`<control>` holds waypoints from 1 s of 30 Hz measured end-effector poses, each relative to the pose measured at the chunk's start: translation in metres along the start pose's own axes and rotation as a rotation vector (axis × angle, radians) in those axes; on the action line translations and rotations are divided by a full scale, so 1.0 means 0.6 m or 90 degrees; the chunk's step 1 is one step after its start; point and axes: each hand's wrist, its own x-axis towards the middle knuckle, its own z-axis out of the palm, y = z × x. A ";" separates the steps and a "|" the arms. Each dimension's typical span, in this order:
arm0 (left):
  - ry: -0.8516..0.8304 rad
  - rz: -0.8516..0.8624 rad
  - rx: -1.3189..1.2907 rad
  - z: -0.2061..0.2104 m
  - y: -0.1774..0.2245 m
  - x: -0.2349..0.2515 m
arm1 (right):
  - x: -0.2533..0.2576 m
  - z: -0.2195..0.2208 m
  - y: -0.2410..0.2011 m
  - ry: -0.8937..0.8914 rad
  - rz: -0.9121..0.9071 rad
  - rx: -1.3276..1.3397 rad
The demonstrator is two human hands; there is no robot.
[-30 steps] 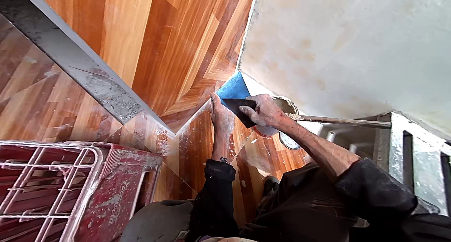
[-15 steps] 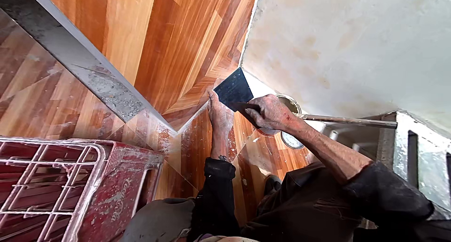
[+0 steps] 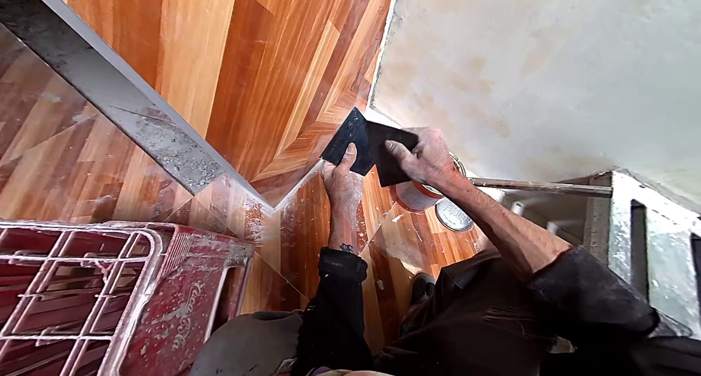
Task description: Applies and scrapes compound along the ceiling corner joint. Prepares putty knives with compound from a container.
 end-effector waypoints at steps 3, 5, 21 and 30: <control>-0.026 -0.023 0.051 -0.004 -0.002 -0.018 | 0.002 0.002 -0.003 0.064 0.046 0.047; -0.069 -0.037 0.171 -0.013 0.004 -0.042 | 0.004 0.006 -0.003 0.054 0.050 0.067; 0.039 0.030 0.161 -0.020 -0.003 0.017 | 0.042 -0.058 0.024 0.114 0.176 0.140; -0.086 -0.208 -0.058 -0.017 -0.010 -0.002 | -0.024 -0.003 -0.003 -0.030 -0.026 0.006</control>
